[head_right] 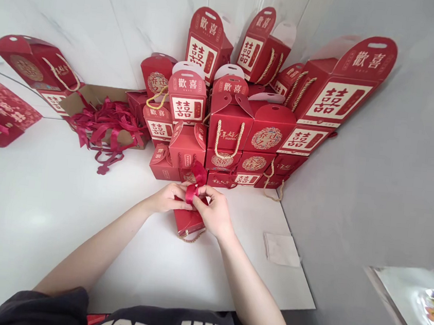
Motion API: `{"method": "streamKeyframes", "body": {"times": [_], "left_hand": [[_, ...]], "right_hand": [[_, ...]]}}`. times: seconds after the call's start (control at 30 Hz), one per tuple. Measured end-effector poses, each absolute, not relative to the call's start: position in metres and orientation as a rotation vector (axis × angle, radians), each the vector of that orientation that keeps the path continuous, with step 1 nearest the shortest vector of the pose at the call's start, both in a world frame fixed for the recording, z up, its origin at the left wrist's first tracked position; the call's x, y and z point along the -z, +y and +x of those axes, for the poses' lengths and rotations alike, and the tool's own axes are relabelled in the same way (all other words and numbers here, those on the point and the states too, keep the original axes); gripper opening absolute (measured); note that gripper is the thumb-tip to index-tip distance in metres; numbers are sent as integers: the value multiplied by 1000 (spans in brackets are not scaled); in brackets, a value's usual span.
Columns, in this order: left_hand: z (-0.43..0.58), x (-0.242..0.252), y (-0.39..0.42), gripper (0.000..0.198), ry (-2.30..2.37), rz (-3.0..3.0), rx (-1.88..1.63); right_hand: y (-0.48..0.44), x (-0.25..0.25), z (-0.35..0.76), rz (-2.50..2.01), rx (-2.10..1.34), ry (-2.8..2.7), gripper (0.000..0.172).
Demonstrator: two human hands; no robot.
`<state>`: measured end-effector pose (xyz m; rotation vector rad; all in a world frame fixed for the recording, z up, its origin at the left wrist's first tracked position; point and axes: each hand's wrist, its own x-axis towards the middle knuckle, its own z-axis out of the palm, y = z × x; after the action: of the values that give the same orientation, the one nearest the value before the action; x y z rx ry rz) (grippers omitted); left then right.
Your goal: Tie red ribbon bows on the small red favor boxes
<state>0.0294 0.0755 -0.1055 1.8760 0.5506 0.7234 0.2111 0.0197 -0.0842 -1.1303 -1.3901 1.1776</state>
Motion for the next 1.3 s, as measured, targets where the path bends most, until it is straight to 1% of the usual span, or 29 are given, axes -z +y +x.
{"method": "streamKeyframes", "body": {"times": [0.17, 0.27, 0.3, 0.33, 0.43, 0.47, 0.57, 0.63, 0.67, 0.7, 0.77, 0.8, 0.83, 0.93, 1.03, 1.1, 1.17, 1.23, 1.3], "left_hand": [[29, 104, 75, 16, 560, 1887, -694], [30, 104, 75, 16, 544, 1891, -701], [30, 104, 76, 16, 537, 1893, -706], [30, 105, 76, 16, 532, 1894, -711], [30, 107, 77, 15, 522, 1894, -727], [30, 107, 77, 15, 518, 1894, -730], [30, 107, 77, 15, 520, 1893, -730], [30, 107, 76, 16, 529, 1897, -723], [30, 106, 75, 16, 530, 1902, -719], [30, 106, 75, 17, 527, 1907, -716], [30, 105, 75, 17, 515, 1907, -713], [30, 105, 75, 16, 510, 1901, -711], [30, 105, 75, 16, 510, 1892, -704], [29, 105, 76, 17, 540, 1851, -669], [29, 104, 77, 19, 562, 1812, -646], [28, 101, 78, 20, 554, 1788, -627], [28, 97, 78, 23, 554, 1764, -594], [28, 91, 79, 27, 589, 1753, -545], [28, 86, 80, 26, 632, 1759, -495]], "right_hand": [[22, 94, 229, -1045, -1439, -960, 27], [20, 95, 241, -963, -1617, -969, 41], [20, 94, 243, -948, -1647, -1009, 43], [18, 93, 243, -949, -1653, -1064, 42], [15, 92, 238, -1034, -1550, -1232, 24], [14, 92, 235, -1066, -1487, -1273, 21], [12, 93, 225, -1073, -1327, -1238, 19], [11, 93, 221, -1007, -1334, -1109, 19], [10, 93, 220, -976, -1372, -1046, 21], [10, 92, 220, -957, -1415, -999, 28], [10, 91, 220, -942, -1480, -946, 45], [10, 90, 221, -934, -1488, -921, 51], [11, 89, 223, -920, -1476, -888, 53], [11, 87, 228, -863, -1394, -814, 53], [5, 83, 230, -846, -1269, -837, 55], [-5, 78, 228, -818, -1170, -913, 53], [-18, 72, 221, -770, -1110, -1076, 47], [-30, 67, 209, -723, -1082, -1362, 36], [-39, 65, 195, -657, -973, -1745, 23]]}}
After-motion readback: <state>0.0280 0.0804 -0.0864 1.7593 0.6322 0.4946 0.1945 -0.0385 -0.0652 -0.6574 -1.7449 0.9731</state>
